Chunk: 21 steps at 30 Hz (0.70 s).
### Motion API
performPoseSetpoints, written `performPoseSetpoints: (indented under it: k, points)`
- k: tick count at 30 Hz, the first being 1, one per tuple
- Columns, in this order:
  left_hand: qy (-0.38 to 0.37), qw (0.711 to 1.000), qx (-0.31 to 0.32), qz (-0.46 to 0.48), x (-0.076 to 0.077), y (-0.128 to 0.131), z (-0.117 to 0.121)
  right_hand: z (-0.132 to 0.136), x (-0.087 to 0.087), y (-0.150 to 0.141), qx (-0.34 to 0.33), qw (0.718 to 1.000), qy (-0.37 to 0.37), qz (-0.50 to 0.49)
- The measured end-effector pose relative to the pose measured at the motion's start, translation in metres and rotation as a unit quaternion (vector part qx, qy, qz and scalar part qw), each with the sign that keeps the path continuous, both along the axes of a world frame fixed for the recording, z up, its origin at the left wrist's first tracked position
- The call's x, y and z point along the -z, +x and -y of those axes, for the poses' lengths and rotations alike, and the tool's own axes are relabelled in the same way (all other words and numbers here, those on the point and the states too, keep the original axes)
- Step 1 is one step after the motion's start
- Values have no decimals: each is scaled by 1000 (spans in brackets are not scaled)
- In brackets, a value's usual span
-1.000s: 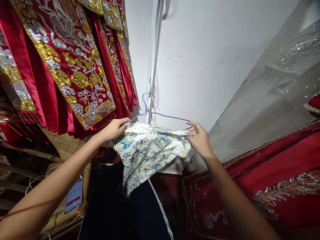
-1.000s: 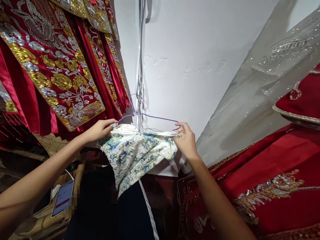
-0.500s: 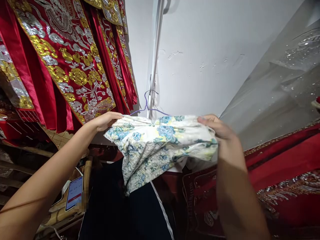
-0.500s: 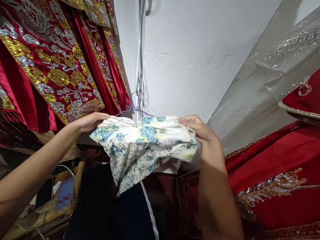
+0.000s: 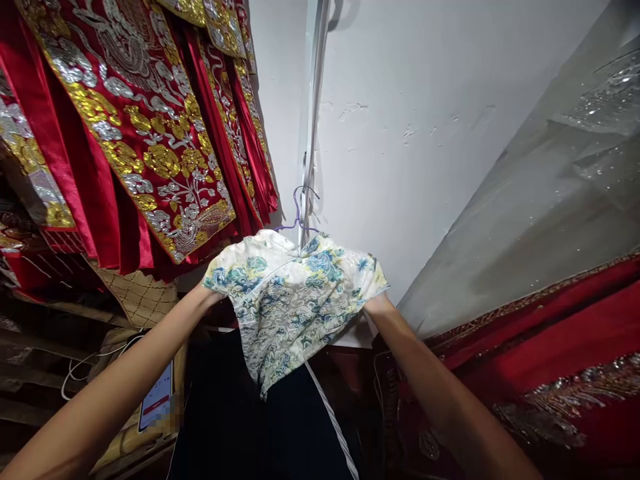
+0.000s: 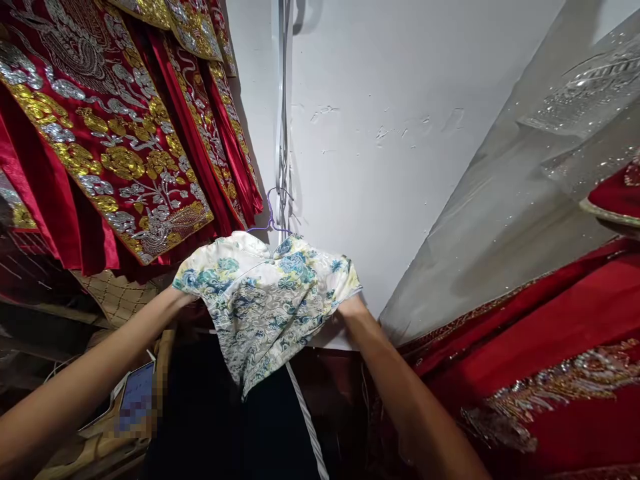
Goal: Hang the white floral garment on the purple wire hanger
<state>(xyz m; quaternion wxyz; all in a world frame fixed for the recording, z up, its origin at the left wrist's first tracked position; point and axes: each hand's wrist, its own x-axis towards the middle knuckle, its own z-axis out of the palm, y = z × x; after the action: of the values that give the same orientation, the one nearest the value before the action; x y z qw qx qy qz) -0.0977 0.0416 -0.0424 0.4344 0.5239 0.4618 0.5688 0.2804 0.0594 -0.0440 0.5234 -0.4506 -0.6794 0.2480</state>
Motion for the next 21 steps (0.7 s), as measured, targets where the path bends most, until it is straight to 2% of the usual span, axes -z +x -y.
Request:
performPoseSetpoints:
  k: [3, 6, 9, 11, 12, 14, 16, 17, 19, 21]
  points:
    - [-42, 997, 51, 41, -13, -6, 11, -3, -3, 14, -38, 989, -43, -136]
    - [-36, 998, 40, 37, -30, -8, 14, 4, -26, 16, -113, 956, -72, -259]
    - [37, 997, -1, -66, -45, -8, 8, 22, -59, 1, -139, 961, -52, -234]
    - [68, 983, -16, -172, -50, -7, 4, 36, -79, -10, -144, 970, -56, -185]
    - [82, 970, -30, -228, -51, -5, 5, 42, -87, -14, -166, 972, -67, -153]
    - [123, 941, -64, -309, -49, 3, 10, 54, -96, -17, -253, 961, -96, -61]
    - [177, 927, -97, -317, -43, 17, 20, 60, -94, -20, -311, 944, -102, 45]
    - [199, 929, -104, -296, -41, 25, 26, 62, -89, -23, -305, 944, -89, 91]
    - [209, 947, -94, -225, -39, 44, 36, 63, -73, -34, -244, 955, -40, 166]
    - [179, 973, -52, -135, -42, 64, 42, 61, -52, -50, -185, 955, 22, 229]
